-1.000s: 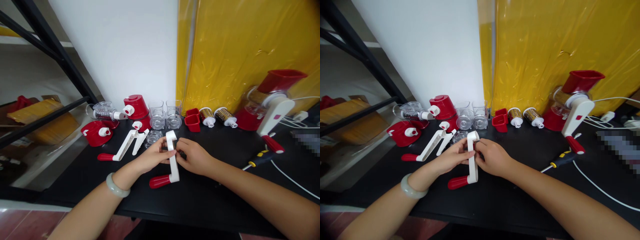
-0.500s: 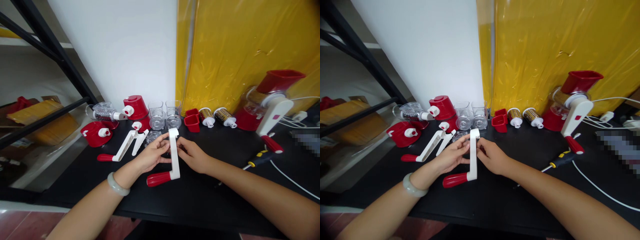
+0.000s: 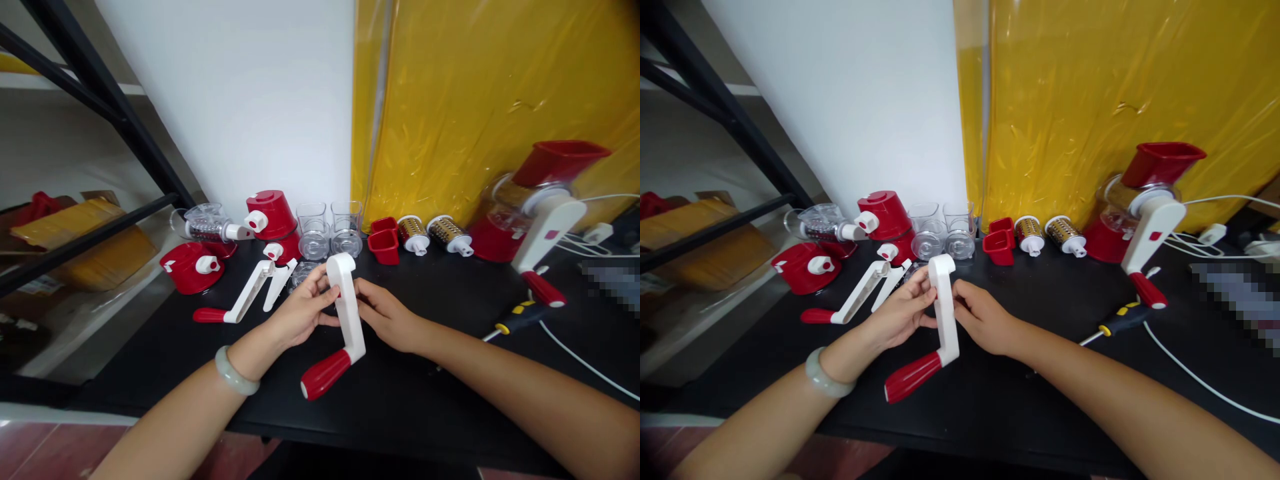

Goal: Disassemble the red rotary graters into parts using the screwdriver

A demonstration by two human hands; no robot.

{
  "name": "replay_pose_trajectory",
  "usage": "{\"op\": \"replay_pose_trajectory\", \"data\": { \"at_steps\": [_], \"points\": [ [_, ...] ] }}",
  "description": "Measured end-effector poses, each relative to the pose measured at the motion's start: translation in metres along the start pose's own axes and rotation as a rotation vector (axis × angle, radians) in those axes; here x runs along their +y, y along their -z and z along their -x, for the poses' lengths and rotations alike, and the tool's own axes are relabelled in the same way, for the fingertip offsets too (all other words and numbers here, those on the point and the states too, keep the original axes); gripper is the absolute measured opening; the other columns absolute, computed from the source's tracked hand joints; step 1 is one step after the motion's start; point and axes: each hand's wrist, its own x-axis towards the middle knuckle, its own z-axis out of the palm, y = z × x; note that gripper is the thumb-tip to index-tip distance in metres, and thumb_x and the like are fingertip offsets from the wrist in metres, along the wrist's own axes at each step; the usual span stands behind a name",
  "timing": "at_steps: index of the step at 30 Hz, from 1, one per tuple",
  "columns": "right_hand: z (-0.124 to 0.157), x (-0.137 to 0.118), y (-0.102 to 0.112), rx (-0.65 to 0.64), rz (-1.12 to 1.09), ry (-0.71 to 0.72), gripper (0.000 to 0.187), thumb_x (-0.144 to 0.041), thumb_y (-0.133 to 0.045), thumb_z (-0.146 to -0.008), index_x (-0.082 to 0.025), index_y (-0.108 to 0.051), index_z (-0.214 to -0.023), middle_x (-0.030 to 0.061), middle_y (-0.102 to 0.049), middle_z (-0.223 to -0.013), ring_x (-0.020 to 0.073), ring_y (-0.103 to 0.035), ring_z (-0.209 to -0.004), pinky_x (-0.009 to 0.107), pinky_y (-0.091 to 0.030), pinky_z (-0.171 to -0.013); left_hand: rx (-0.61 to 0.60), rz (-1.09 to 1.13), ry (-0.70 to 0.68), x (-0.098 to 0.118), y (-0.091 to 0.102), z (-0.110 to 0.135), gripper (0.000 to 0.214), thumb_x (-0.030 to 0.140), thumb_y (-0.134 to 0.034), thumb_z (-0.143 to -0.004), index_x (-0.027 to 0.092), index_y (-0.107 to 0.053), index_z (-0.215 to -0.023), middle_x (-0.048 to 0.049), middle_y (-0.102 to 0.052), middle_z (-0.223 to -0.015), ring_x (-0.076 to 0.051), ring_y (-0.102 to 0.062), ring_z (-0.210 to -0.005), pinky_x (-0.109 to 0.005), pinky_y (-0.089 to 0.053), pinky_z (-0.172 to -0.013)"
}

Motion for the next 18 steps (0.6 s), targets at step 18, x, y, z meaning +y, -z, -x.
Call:
{"op": "replay_pose_trajectory", "data": {
  "at_steps": [18],
  "points": [
    [-0.008,0.011,0.045,-0.156,0.712,-0.024,0.011,-0.008,-0.068,-0.08,-0.017,-0.06,-0.078,0.003,-0.061,-0.077,0.0144,-0.054,-0.071,0.027,-0.033,-0.066,0.031,0.238,0.078,0.006,0.012,-0.004,0.018,0.018,-0.062,-0.093,0.015,-0.064,-0.111,-0.0101,-0.072,-0.109,-0.022,-0.074,-0.093,-0.031,-0.061,-0.072]
  ]
}}
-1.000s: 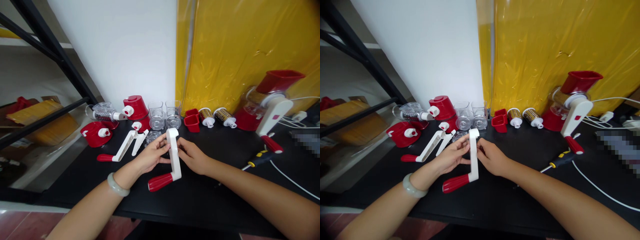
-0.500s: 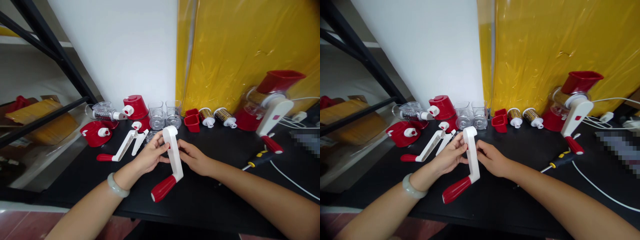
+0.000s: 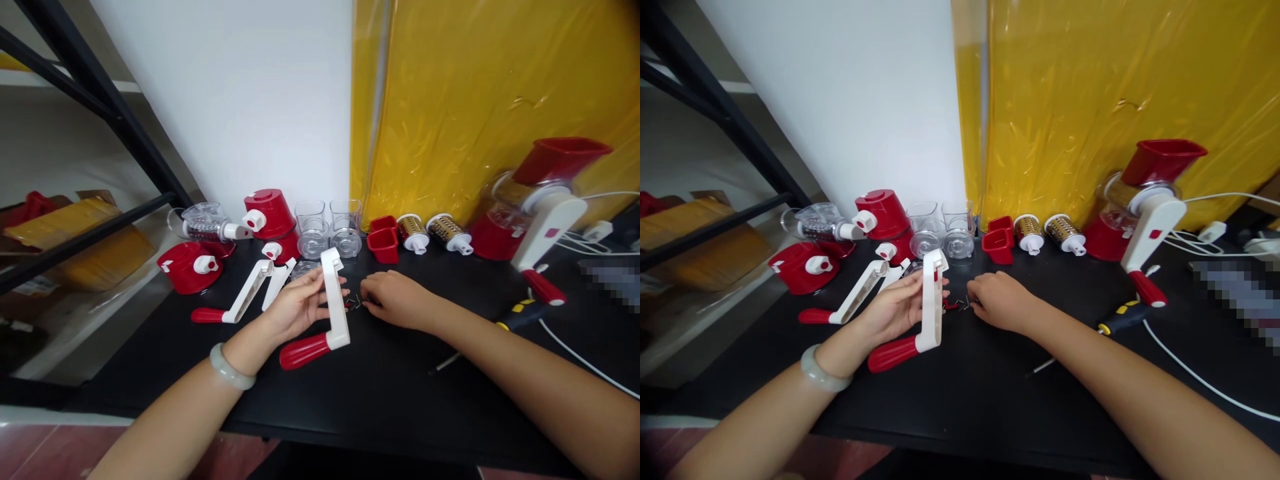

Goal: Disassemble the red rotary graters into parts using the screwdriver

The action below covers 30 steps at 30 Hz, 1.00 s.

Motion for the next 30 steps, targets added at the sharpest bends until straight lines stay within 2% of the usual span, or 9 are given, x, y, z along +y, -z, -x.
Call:
{"op": "replay_pose_trajectory", "data": {
  "at_steps": [4,8,10,13,18,22,24,27,30],
  "points": [
    [-0.001,-0.01,0.006,0.099,0.021,-0.007,0.002,-0.018,-0.063,-0.09,-0.017,-0.063,-0.092,0.0025,-0.06,-0.08,0.0147,-0.055,-0.073,0.028,-0.037,-0.07,-0.006,-0.003,0.068,-0.004,-0.002,0.001,0.021,0.02,-0.059,-0.095,0.015,-0.064,-0.115,-0.013,-0.072,-0.115,-0.026,-0.074,-0.098,-0.041,-0.061,-0.08],
    [-0.002,-0.023,0.003,0.268,-0.131,0.062,0.009,-0.023,-0.057,-0.096,-0.018,-0.063,-0.101,0.0012,-0.06,-0.08,0.0128,-0.056,-0.075,0.026,-0.042,-0.071,-0.012,-0.022,0.128,-0.008,-0.006,0.002,0.022,0.02,-0.056,-0.097,0.015,-0.065,-0.117,-0.0114,-0.074,-0.101,-0.025,-0.075,-0.088,-0.042,-0.062,-0.079],
    [-0.001,-0.027,-0.001,0.332,-0.192,0.064,0.008,-0.023,-0.06,-0.095,-0.018,-0.063,-0.1,-0.0003,-0.057,-0.076,0.0115,-0.053,-0.069,0.024,-0.04,-0.066,-0.02,-0.031,0.144,-0.011,-0.008,0.003,0.02,0.019,-0.055,-0.098,0.014,-0.065,-0.114,-0.0095,-0.073,-0.093,-0.022,-0.075,-0.083,-0.038,-0.062,-0.076],
    [-0.001,-0.028,-0.006,0.35,-0.167,0.042,0.005,-0.02,-0.063,-0.093,-0.018,-0.062,-0.097,-0.0009,-0.055,-0.075,0.0114,-0.05,-0.067,0.024,-0.038,-0.064,-0.043,-0.047,0.155,-0.014,-0.008,0.003,0.019,0.018,-0.056,-0.098,0.015,-0.065,-0.114,-0.0084,-0.072,-0.09,-0.021,-0.074,-0.082,-0.036,-0.063,-0.074],
    [0.001,-0.027,-0.007,0.375,-0.093,0.06,0.01,-0.018,-0.065,-0.091,-0.019,-0.057,-0.095,0.0022,-0.055,-0.086,0.0161,-0.051,-0.081,0.029,-0.041,-0.073,-0.065,-0.085,0.173,-0.016,-0.006,0.003,0.023,0.021,-0.055,-0.099,0.015,-0.065,-0.119,-0.0104,-0.072,-0.096,-0.022,-0.073,-0.088,-0.038,-0.063,-0.076],
    [0.002,-0.026,-0.011,0.47,-0.127,0.005,0.025,-0.021,-0.071,-0.085,-0.02,-0.05,-0.097,0.0043,-0.052,-0.095,0.0188,-0.052,-0.09,0.034,-0.046,-0.078,-0.065,-0.089,0.174,-0.016,-0.005,0.002,0.019,0.021,-0.057,-0.097,0.014,-0.067,-0.112,-0.0101,-0.072,-0.093,-0.022,-0.073,-0.086,-0.041,-0.063,-0.077],
    [0.001,-0.025,-0.013,0.514,-0.177,-0.02,0.037,-0.022,-0.075,-0.08,-0.02,-0.05,-0.107,0.0077,-0.05,-0.107,0.0222,-0.052,-0.103,0.038,-0.049,-0.085,-0.075,-0.097,0.17,-0.016,-0.004,0.002,0.018,0.022,-0.059,-0.096,0.013,-0.068,-0.109,-0.0107,-0.073,-0.092,-0.021,-0.072,-0.083,-0.041,-0.063,-0.077],
    [0.0,-0.02,-0.014,0.478,-0.321,-0.004,0.061,-0.021,-0.075,-0.078,-0.022,-0.046,-0.132,0.0124,-0.044,-0.131,0.0258,-0.046,-0.126,0.043,-0.049,-0.098,-0.103,-0.162,0.163,-0.015,-0.005,0.001,0.024,0.023,-0.067,-0.091,0.014,-0.069,-0.112,-0.0118,-0.074,-0.097,-0.021,-0.072,-0.085,-0.039,-0.062,-0.079],
    [-0.002,-0.014,-0.013,0.309,-0.512,0.04,0.052,-0.022,-0.07,-0.085,-0.024,-0.051,-0.133,0.0083,-0.055,-0.128,0.0199,-0.057,-0.117,0.038,-0.051,-0.097,-0.116,-0.292,0.158,-0.015,-0.006,0.001,0.03,0.025,-0.072,-0.087,0.016,-0.069,-0.116,-0.0119,-0.075,-0.103,-0.022,-0.073,-0.092,-0.036,-0.061,-0.08]
  ]
}}
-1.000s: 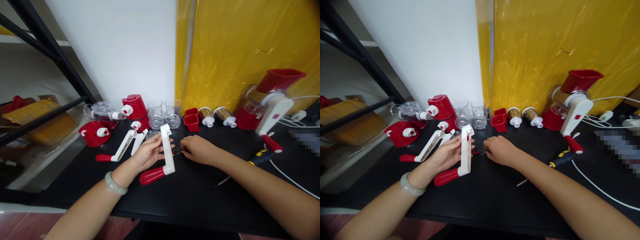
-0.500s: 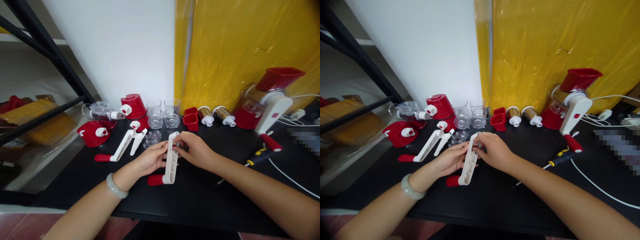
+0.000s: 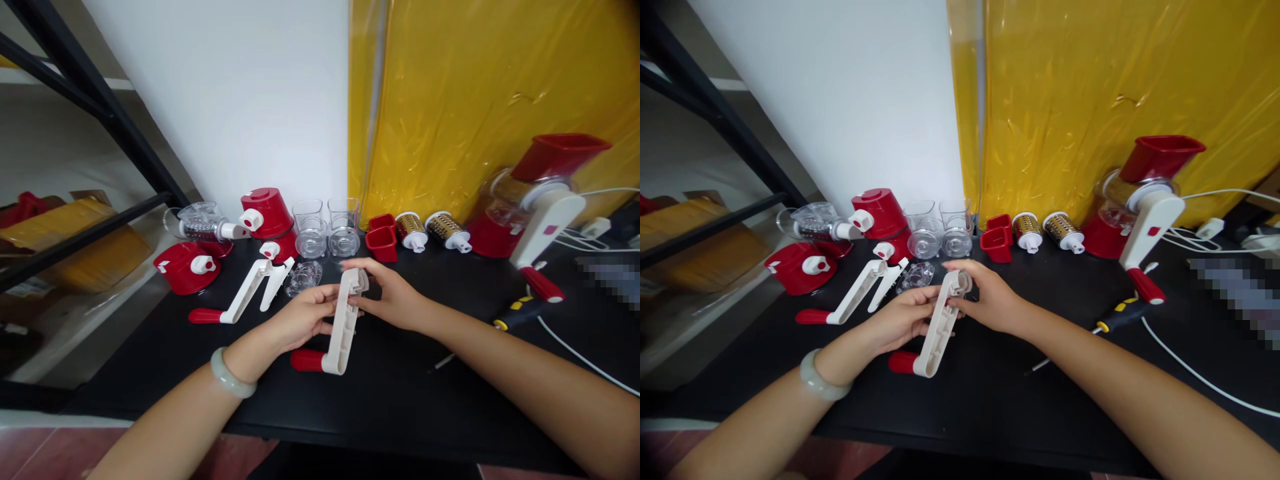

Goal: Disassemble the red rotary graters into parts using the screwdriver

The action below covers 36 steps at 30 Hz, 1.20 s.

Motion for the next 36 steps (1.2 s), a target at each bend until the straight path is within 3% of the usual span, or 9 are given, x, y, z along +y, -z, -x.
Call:
{"op": "replay_pose_trajectory", "data": {
  "at_steps": [3,7,12,15,18,23,29,33,36],
  "points": [
    [-0.003,0.002,0.006,-0.07,-0.033,-0.039,0.035,-0.026,-0.073,-0.085,-0.021,-0.062,-0.118,0.0054,-0.063,-0.11,0.0169,-0.062,-0.1,0.033,-0.052,-0.089,0.033,-0.142,0.005,0.0,0.001,0.0,0.03,0.031,-0.071,-0.088,0.018,-0.07,-0.115,-0.0108,-0.075,-0.104,-0.022,-0.073,-0.096,-0.031,-0.06,-0.077],
    [-0.006,0.0,0.015,-0.146,-0.062,-0.054,0.032,-0.031,-0.077,-0.082,-0.019,-0.067,-0.11,0.0052,-0.063,-0.103,0.016,-0.062,-0.092,0.028,-0.052,-0.076,0.112,-0.256,0.0,0.0,0.003,-0.002,0.029,0.033,-0.071,-0.087,0.018,-0.069,-0.112,-0.0082,-0.075,-0.102,-0.019,-0.072,-0.093,-0.024,-0.057,-0.068],
    [-0.009,-0.002,0.028,-0.304,-0.296,-0.209,0.035,-0.033,-0.079,-0.08,-0.017,-0.064,-0.107,0.0024,-0.064,-0.094,0.0129,-0.062,-0.081,0.025,-0.051,-0.071,0.262,-0.33,-0.107,0.002,0.007,-0.004,0.024,0.025,-0.064,-0.089,0.016,-0.063,-0.112,-0.0045,-0.071,-0.091,-0.019,-0.072,-0.086,-0.029,-0.06,-0.066],
    [-0.011,-0.002,0.033,-0.355,-0.385,-0.283,0.039,-0.031,-0.082,-0.077,-0.017,-0.063,-0.108,0.0013,-0.064,-0.094,0.012,-0.062,-0.082,0.024,-0.052,-0.073,0.373,-0.631,-0.287,0.001,0.01,-0.005,0.02,0.024,-0.061,-0.092,0.017,-0.063,-0.11,-0.0056,-0.072,-0.091,-0.02,-0.071,-0.084,-0.03,-0.058,-0.064],
    [-0.013,-0.002,0.034,-0.36,-0.427,-0.329,0.041,-0.029,-0.083,-0.075,-0.016,-0.062,-0.108,0.001,-0.065,-0.094,0.0116,-0.063,-0.083,0.024,-0.052,-0.075,0.393,-1.036,-0.467,-0.001,0.008,-0.003,0.012,0.019,-0.061,-0.093,0.019,-0.067,-0.103,-0.0058,-0.075,-0.097,-0.021,-0.07,-0.089,-0.037,-0.055,-0.081],
    [-0.013,-0.001,0.032,-0.4,-0.438,-0.367,0.042,-0.031,-0.081,-0.076,-0.015,-0.062,-0.11,0.0001,-0.065,-0.09,0.0104,-0.062,-0.077,0.025,-0.053,-0.073,0.362,-1.4,-0.54,-0.004,0.0,-0.006,0.015,0.017,-0.064,-0.091,0.019,-0.073,-0.103,-0.0071,-0.074,-0.091,-0.025,-0.064,-0.088,-0.037,-0.052,-0.08],
    [-0.014,-0.007,0.036,-0.354,-0.412,-0.338,0.042,-0.034,-0.08,-0.078,-0.016,-0.062,-0.111,0.0009,-0.067,-0.091,0.0107,-0.064,-0.077,0.025,-0.055,-0.071,0.334,-1.151,-0.497,0.025,-0.009,0.014,0.033,0.033,-0.045,-0.103,0.019,-0.074,-0.111,-0.0088,-0.076,-0.116,-0.025,-0.068,-0.106,-0.037,-0.049,-0.096],
    [-0.02,-0.018,0.035,-0.221,-0.37,-0.308,0.039,-0.035,-0.076,-0.081,-0.018,-0.06,-0.113,0.0009,-0.067,-0.09,0.0114,-0.065,-0.075,0.026,-0.057,-0.069,0.156,-0.983,-0.28,0.048,-0.029,0.06,0.046,0.05,-0.052,-0.099,0.026,-0.059,-0.137,-0.004,-0.075,-0.108,-0.021,-0.07,-0.091,-0.028,-0.051,-0.076],
    [-0.023,-0.029,0.024,-0.138,-0.259,-0.223,0.038,-0.035,-0.075,-0.082,-0.019,-0.062,-0.113,0.0024,-0.068,-0.094,0.0126,-0.065,-0.078,0.026,-0.057,-0.07,0.179,-1.101,-0.241,0.049,-0.044,0.09,0.046,0.049,-0.055,-0.097,0.03,-0.057,-0.139,-0.0018,-0.074,-0.1,-0.02,-0.068,-0.085,-0.028,-0.049,-0.076]
  ]
}}
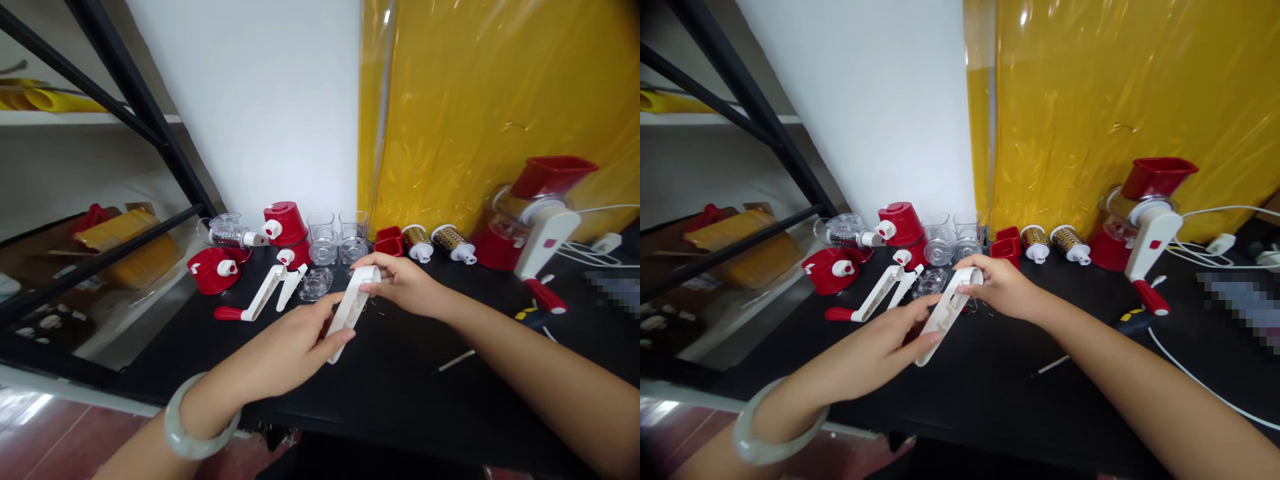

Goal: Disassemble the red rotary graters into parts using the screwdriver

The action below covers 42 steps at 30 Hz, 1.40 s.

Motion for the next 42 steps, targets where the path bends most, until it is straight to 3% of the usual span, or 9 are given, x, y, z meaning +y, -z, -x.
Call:
{"op": "replay_pose_trajectory", "data": {
  "at_steps": [4,8,13,16,21,26,31,36,42],
  "points": [
    [0.008,-0.015,-0.016,0.046,0.206,0.182,0.044,-0.037,-0.066,-0.092,-0.02,-0.059,-0.132,0.0085,-0.068,-0.115,0.017,-0.069,-0.094,0.031,-0.061,-0.08,0.092,-0.129,0.035,-0.007,0.012,0.024,0.045,0.046,-0.042,-0.102,0.031,-0.051,-0.144,-0.0053,-0.07,-0.121,-0.025,-0.067,-0.105,-0.031,-0.047,-0.091],
    [0.035,-0.03,-0.002,0.028,0.447,0.251,0.064,-0.038,-0.062,-0.095,-0.03,-0.04,-0.154,0.009,-0.043,-0.155,0.0243,-0.055,-0.132,0.039,-0.059,-0.095,0.279,-0.358,0.195,-0.055,0.056,0.034,0.058,0.053,-0.036,-0.101,0.024,-0.035,-0.152,-0.0122,-0.058,-0.143,-0.032,-0.059,-0.125,-0.039,-0.044,-0.104],
    [0.084,-0.017,0.033,-0.083,0.699,0.086,0.041,-0.038,-0.057,-0.098,-0.027,-0.063,-0.137,0.0083,-0.066,-0.13,0.0238,-0.065,-0.117,0.045,-0.053,-0.104,0.266,-0.561,0.385,-0.12,0.094,0.014,0.083,0.067,-0.041,-0.091,0.012,-0.026,-0.152,-0.0214,-0.052,-0.145,-0.039,-0.056,-0.129,-0.049,-0.041,-0.108],
    [0.114,0.002,0.047,-0.129,0.816,0.031,0.031,-0.027,-0.055,-0.096,-0.027,-0.072,-0.122,0.0087,-0.07,-0.116,0.0223,-0.069,-0.104,0.041,-0.059,-0.093,0.168,-0.641,0.539,-0.136,0.091,-0.006,0.094,0.07,-0.048,-0.085,0.006,-0.025,-0.15,-0.028,-0.052,-0.144,-0.045,-0.054,-0.13,-0.057,-0.042,-0.104],
    [0.156,0.032,0.058,-0.096,1.041,0.019,0.046,-0.01,-0.052,-0.084,-0.03,-0.073,-0.119,0.0093,-0.067,-0.118,0.0235,-0.067,-0.108,0.042,-0.059,-0.094,0.093,-0.653,0.591,-0.144,0.08,-0.024,0.102,0.073,-0.056,-0.078,0.01,-0.024,-0.151,-0.0281,-0.056,-0.142,-0.046,-0.051,-0.135,-0.057,-0.041,-0.103],
    [0.176,0.051,0.072,0.019,1.263,0.012,0.053,-0.007,-0.049,-0.082,-0.032,-0.073,-0.123,0.011,-0.065,-0.126,0.0294,-0.064,-0.114,0.047,-0.059,-0.09,0.012,-0.636,0.612,-0.155,0.074,-0.028,0.088,0.071,-0.053,-0.08,0.011,-0.037,-0.142,-0.0265,-0.064,-0.132,-0.046,-0.059,-0.125,-0.059,-0.041,-0.1],
    [0.193,0.053,0.102,0.11,1.521,-0.164,0.05,-0.008,-0.05,-0.085,-0.028,-0.074,-0.124,0.017,-0.063,-0.133,0.0386,-0.058,-0.124,0.05,-0.056,-0.084,0.024,-0.646,0.628,-0.159,0.069,-0.029,0.073,0.061,-0.048,-0.085,0.008,-0.042,-0.135,-0.0298,-0.064,-0.128,-0.047,-0.06,-0.123,-0.061,-0.042,-0.098],
    [0.211,0.065,0.132,0.127,1.509,-0.266,0.05,-0.005,-0.044,-0.088,-0.021,-0.075,-0.124,0.0211,-0.064,-0.129,0.0367,-0.062,-0.12,0.045,-0.057,-0.081,0.065,-0.614,0.6,-0.161,0.069,-0.031,0.078,0.057,-0.046,-0.088,0.01,-0.029,-0.148,-0.0259,-0.053,-0.145,-0.042,-0.054,-0.133,-0.057,-0.044,-0.101],
    [0.21,0.076,0.146,0.095,1.402,-0.279,0.044,-0.006,-0.048,-0.087,-0.019,-0.078,-0.115,0.0224,-0.067,-0.124,0.0323,-0.068,-0.112,0.046,-0.057,-0.094,0.116,-0.616,0.611,-0.167,0.065,-0.034,0.066,0.054,-0.042,-0.091,0.011,-0.039,-0.14,-0.0254,-0.051,-0.147,-0.041,-0.053,-0.134,-0.054,-0.047,-0.099]
  ]
}}
